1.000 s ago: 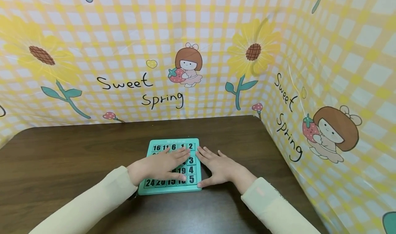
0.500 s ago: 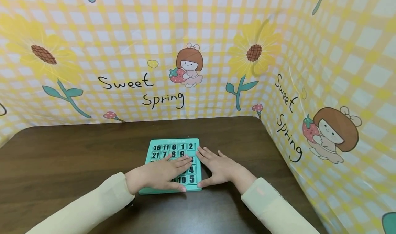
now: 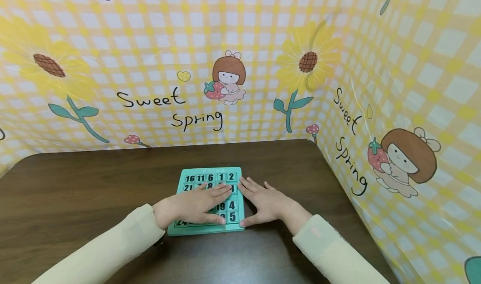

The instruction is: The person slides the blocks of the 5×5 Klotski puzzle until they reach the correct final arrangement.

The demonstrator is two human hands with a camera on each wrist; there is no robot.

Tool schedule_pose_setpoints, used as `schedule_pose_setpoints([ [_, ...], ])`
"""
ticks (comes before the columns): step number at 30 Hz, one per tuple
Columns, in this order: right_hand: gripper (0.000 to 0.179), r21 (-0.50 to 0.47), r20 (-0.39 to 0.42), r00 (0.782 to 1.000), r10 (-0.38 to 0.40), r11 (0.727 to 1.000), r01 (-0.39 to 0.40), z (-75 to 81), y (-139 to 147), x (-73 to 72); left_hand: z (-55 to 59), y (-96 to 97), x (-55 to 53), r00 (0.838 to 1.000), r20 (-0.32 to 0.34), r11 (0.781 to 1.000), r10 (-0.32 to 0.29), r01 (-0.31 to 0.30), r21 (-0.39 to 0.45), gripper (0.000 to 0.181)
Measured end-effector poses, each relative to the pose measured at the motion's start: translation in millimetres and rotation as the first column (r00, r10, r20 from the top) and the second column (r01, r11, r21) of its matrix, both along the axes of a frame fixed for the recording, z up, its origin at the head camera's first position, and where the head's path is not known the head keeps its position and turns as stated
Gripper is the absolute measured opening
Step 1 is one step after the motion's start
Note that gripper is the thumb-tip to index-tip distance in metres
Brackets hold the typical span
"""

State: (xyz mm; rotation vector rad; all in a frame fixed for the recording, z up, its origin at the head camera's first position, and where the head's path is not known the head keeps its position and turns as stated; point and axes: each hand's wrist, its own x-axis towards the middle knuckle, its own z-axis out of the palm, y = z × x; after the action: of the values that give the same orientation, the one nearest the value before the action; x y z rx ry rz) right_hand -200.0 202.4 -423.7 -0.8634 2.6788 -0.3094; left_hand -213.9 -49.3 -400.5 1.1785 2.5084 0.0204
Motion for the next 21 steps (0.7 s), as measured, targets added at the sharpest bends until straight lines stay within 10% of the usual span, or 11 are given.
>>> schedule_pose_setpoints([
  [21, 0.108, -0.006, -0.001, 1.0, 0.0, 1.0, 0.0, -0.2, 0.8, -0.2, -1.6, -2.8, 0.9, 0.999, -0.039, 1.0, -0.014, 0.014, 0.004, 0.092],
])
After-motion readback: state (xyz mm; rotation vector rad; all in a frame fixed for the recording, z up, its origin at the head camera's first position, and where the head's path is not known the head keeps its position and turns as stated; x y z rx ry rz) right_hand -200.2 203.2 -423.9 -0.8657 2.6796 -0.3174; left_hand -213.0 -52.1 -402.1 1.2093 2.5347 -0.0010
